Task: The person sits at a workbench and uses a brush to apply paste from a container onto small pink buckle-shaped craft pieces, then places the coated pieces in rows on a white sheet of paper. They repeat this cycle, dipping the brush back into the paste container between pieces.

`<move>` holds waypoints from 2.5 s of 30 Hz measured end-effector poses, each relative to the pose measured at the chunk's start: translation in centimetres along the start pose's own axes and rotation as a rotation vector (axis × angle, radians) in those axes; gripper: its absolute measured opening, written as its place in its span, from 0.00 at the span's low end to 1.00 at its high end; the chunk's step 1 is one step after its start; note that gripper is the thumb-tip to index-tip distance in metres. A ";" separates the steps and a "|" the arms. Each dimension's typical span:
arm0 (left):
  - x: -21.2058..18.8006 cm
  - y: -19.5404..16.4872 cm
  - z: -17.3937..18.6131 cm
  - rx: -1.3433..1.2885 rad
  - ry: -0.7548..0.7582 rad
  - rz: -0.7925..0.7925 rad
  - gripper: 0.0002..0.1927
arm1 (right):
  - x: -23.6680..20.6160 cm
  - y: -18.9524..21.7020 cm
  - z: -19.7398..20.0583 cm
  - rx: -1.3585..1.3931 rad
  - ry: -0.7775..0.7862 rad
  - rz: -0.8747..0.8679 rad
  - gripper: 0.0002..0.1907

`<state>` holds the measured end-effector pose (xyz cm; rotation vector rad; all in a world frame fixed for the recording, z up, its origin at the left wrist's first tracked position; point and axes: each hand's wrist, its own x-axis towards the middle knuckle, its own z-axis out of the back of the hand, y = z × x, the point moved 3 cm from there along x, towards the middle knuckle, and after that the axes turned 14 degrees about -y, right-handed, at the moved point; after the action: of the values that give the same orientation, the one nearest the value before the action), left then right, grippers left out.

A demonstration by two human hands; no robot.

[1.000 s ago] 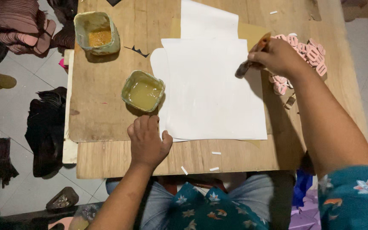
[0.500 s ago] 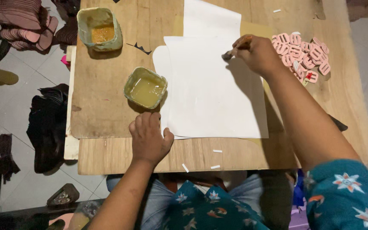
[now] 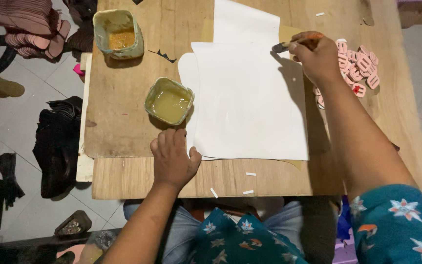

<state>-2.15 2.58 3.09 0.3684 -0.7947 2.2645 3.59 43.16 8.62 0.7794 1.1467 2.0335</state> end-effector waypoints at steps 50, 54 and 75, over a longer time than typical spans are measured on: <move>0.0 0.0 0.1 -0.006 -0.039 -0.018 0.24 | -13.2 15.7 -16.9 -0.194 0.410 0.784 0.17; 0.0 0.3 -0.4 0.076 0.074 0.032 0.19 | -13.3 16.2 -14.2 0.036 0.288 0.687 0.11; 0.1 0.1 0.2 -0.026 -0.042 -0.010 0.27 | -0.1 0.6 -4.9 0.354 -0.269 -0.223 0.09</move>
<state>-2.28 2.49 3.26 0.4085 -0.8408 2.2412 -0.21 40.41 6.99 1.0126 1.3830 1.5108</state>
